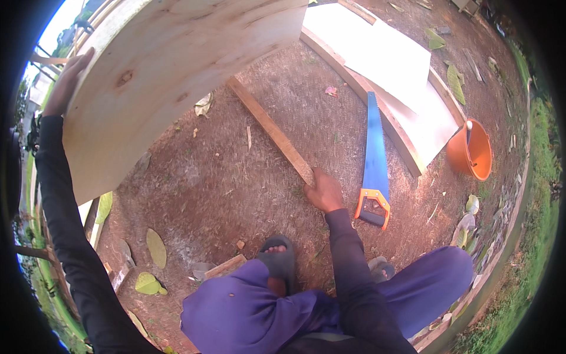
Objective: The person sits on the ground and uses a hand saw to cut a wooden plank placed on a wooden frame. They measure the wood with a tape measure, reposition the plank, and continue sawing to complete the cut.
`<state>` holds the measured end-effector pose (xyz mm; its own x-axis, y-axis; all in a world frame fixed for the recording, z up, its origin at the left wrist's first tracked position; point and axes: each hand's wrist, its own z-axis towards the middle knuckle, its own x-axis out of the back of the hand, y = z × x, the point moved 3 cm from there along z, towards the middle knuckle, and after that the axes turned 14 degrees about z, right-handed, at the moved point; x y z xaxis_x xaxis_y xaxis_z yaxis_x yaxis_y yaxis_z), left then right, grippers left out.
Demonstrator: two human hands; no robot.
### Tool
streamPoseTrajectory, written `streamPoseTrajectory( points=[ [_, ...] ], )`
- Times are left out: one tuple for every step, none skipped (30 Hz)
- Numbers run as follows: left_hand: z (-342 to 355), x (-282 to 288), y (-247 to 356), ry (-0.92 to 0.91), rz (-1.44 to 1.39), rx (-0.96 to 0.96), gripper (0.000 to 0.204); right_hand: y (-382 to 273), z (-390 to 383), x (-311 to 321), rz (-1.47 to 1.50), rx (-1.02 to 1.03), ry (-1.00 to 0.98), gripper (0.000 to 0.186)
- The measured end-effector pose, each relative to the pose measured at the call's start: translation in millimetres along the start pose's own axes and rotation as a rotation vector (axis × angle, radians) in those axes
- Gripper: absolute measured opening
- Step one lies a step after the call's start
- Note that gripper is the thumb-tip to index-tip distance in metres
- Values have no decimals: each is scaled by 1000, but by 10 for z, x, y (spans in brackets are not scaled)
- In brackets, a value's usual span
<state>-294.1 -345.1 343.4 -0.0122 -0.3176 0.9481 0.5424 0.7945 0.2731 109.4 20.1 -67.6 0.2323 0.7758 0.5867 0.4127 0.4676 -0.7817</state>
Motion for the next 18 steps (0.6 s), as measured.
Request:
streamPoseTrajectory(
  points=[
    [-45,19,39,3,20,52,77,10,34,-23,13,36,12,47],
    [-98,40,77,8,40,109,79,31,33,-46,28,18,38,47],
    [-91,-38,97,-24,50,46,82,48,-3,-57,23,-8,70,46],
    [-81,-147,175,24,-22,24,80,30,-8,-63,26,-19,93,46],
    [-95,-144,143,68,15,51,79,-40,8,-112,41,-16,91,46],
    [-130,-106,219,-63,32,19,73,-82,-8,-135,44,-18,85,46],
    [-157,-187,471,-138,-30,35,77,-41,-22,-63,29,-34,90,47],
    [-248,-251,451,1,-104,126,79,-48,-13,-76,17,-23,79,46],
    [-312,-109,621,41,209,168,92,-39,12,-120,9,-16,73,46],
    [-520,-115,957,55,207,90,81,22,30,-132,-1,-24,85,46],
    [-528,-129,704,10,236,70,90,-11,34,-223,0,6,65,46],
    [-725,-351,822,155,-31,-117,82,24,36,-258,-2,21,64,46],
    [-733,-363,691,6,314,-29,88,58,38,-266,-7,38,66,46],
    [-894,-475,744,95,354,-53,89,94,21,-272,-34,21,79,46],
    [-1039,-593,870,-13,448,-11,87,127,25,-286,-58,8,89,45],
    [-1237,-727,1002,63,491,-89,87,141,36,-270,-23,27,96,44],
    [-1483,-862,1088,101,481,-89,89,157,27,-300,22,44,88,42],
    [-1705,-973,1207,78,393,-52,86,265,50,-337,90,82,64,41]
  ],
)
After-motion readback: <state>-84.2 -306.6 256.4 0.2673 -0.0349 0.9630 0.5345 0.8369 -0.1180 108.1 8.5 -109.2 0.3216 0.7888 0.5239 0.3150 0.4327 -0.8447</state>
